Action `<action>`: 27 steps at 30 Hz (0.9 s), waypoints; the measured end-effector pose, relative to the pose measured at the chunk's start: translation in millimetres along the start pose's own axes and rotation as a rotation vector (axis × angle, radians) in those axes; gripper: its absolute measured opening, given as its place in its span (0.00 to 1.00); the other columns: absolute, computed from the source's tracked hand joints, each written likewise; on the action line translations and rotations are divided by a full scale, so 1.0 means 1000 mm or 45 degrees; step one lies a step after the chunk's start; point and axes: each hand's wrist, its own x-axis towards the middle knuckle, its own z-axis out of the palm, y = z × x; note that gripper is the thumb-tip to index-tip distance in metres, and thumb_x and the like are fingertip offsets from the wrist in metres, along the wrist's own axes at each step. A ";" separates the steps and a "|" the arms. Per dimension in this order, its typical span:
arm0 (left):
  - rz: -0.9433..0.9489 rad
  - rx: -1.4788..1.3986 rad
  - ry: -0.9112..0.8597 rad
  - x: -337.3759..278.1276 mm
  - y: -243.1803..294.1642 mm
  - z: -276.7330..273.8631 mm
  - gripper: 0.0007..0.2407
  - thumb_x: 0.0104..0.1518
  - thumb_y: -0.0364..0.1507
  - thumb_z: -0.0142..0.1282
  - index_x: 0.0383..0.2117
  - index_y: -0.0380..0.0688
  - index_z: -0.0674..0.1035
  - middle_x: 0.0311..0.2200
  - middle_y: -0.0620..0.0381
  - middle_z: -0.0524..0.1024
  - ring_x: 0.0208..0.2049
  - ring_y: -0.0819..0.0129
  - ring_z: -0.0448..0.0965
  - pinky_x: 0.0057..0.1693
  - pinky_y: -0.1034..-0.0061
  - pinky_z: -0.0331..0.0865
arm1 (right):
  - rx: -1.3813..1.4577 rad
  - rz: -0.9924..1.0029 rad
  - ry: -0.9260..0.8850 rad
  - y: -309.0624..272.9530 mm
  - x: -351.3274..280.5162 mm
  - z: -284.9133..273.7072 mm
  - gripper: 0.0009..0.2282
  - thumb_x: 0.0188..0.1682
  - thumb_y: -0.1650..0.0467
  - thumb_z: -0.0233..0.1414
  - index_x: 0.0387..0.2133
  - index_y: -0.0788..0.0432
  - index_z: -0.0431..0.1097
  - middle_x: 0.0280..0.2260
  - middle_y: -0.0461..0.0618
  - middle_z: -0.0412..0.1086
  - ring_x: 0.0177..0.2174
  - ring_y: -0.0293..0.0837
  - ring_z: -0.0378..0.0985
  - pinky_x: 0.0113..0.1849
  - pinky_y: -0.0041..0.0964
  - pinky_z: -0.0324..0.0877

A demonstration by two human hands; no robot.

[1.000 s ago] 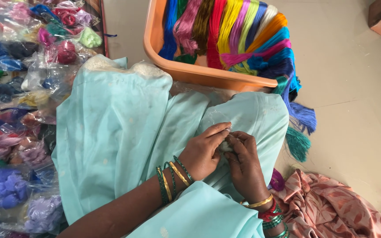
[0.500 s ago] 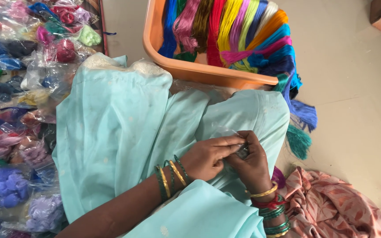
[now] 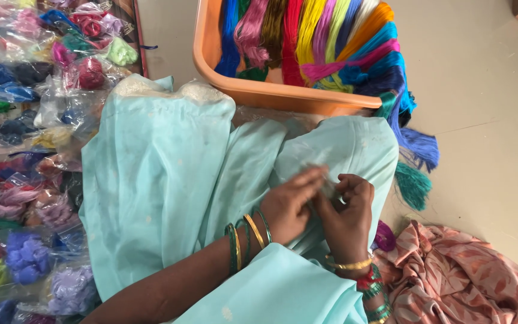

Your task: The person organizes and bundles bundles of colorful silk threads by hand. The person separates strands of thread from a basket, gathers them into bundles, and places them into small plastic bags.

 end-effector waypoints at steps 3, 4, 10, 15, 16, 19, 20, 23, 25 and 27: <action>-0.155 -0.039 0.171 0.002 0.007 -0.013 0.27 0.45 0.14 0.51 0.58 0.36 0.74 0.65 0.52 0.67 0.64 0.56 0.71 0.61 0.72 0.71 | 0.357 0.078 -0.114 -0.014 -0.018 -0.006 0.18 0.44 0.80 0.60 0.46 0.64 0.63 0.45 0.52 0.64 0.42 0.41 0.72 0.43 0.32 0.72; -0.172 -0.094 0.185 0.001 0.007 -0.015 0.27 0.46 0.14 0.51 0.58 0.36 0.73 0.65 0.52 0.67 0.64 0.57 0.72 0.61 0.73 0.72 | 0.362 -0.018 -0.155 -0.012 -0.022 -0.007 0.16 0.45 0.80 0.58 0.46 0.64 0.65 0.46 0.51 0.68 0.45 0.41 0.74 0.45 0.32 0.72; -0.097 -0.171 0.089 0.004 0.016 -0.026 0.26 0.49 0.14 0.50 0.60 0.36 0.72 0.66 0.52 0.68 0.64 0.59 0.72 0.59 0.75 0.73 | -0.239 -0.624 -0.263 -0.017 -0.015 -0.010 0.18 0.36 0.81 0.55 0.43 0.65 0.73 0.44 0.58 0.75 0.45 0.54 0.75 0.48 0.43 0.69; 0.062 -0.071 -0.161 -0.002 0.009 -0.011 0.27 0.48 0.15 0.49 0.60 0.37 0.72 0.65 0.53 0.67 0.63 0.59 0.73 0.60 0.73 0.72 | -0.539 -0.777 -0.513 0.004 -0.003 -0.013 0.16 0.31 0.74 0.58 0.37 0.64 0.74 0.37 0.60 0.75 0.39 0.62 0.75 0.44 0.51 0.69; 0.116 -0.024 -0.210 -0.001 0.010 -0.011 0.27 0.47 0.16 0.49 0.59 0.37 0.72 0.65 0.53 0.67 0.62 0.58 0.73 0.62 0.71 0.71 | -0.683 -0.711 -0.614 0.007 -0.001 -0.011 0.14 0.33 0.73 0.58 0.34 0.62 0.75 0.35 0.59 0.75 0.38 0.60 0.76 0.43 0.50 0.70; 0.121 0.011 -0.214 0.001 0.012 -0.018 0.27 0.46 0.16 0.50 0.59 0.37 0.73 0.65 0.53 0.68 0.61 0.58 0.73 0.63 0.70 0.71 | -0.875 -0.608 -0.760 0.020 0.008 -0.005 0.09 0.37 0.71 0.58 0.31 0.60 0.75 0.32 0.57 0.75 0.37 0.57 0.77 0.42 0.49 0.72; 0.068 0.001 -0.172 0.001 0.013 -0.022 0.27 0.46 0.16 0.51 0.59 0.38 0.74 0.65 0.53 0.69 0.60 0.59 0.74 0.62 0.70 0.71 | -0.916 -0.573 -0.808 0.026 0.011 -0.002 0.06 0.39 0.71 0.57 0.29 0.60 0.75 0.31 0.56 0.75 0.37 0.56 0.78 0.41 0.49 0.72; -0.156 -0.372 -0.042 0.003 0.023 -0.044 0.25 0.50 0.18 0.55 0.59 0.40 0.76 0.66 0.56 0.69 0.47 0.64 0.73 0.50 0.72 0.72 | -0.637 -0.712 -0.759 -0.011 0.021 -0.012 0.07 0.39 0.74 0.58 0.32 0.61 0.75 0.35 0.57 0.74 0.38 0.57 0.77 0.40 0.49 0.73; -0.250 -0.611 -0.001 0.002 0.021 -0.056 0.19 0.53 0.21 0.57 0.54 0.40 0.78 0.64 0.55 0.71 0.46 0.68 0.73 0.48 0.73 0.72 | -0.477 -0.780 -0.736 -0.026 0.021 -0.021 0.09 0.40 0.75 0.58 0.35 0.60 0.75 0.39 0.57 0.74 0.41 0.58 0.77 0.42 0.48 0.73; -0.341 -0.852 0.041 0.001 0.017 -0.064 0.14 0.55 0.23 0.60 0.49 0.41 0.80 0.62 0.55 0.73 0.46 0.71 0.74 0.45 0.75 0.72 | -0.320 -0.847 -0.710 -0.039 0.022 -0.029 0.11 0.40 0.76 0.58 0.38 0.59 0.75 0.42 0.57 0.74 0.43 0.59 0.77 0.44 0.48 0.73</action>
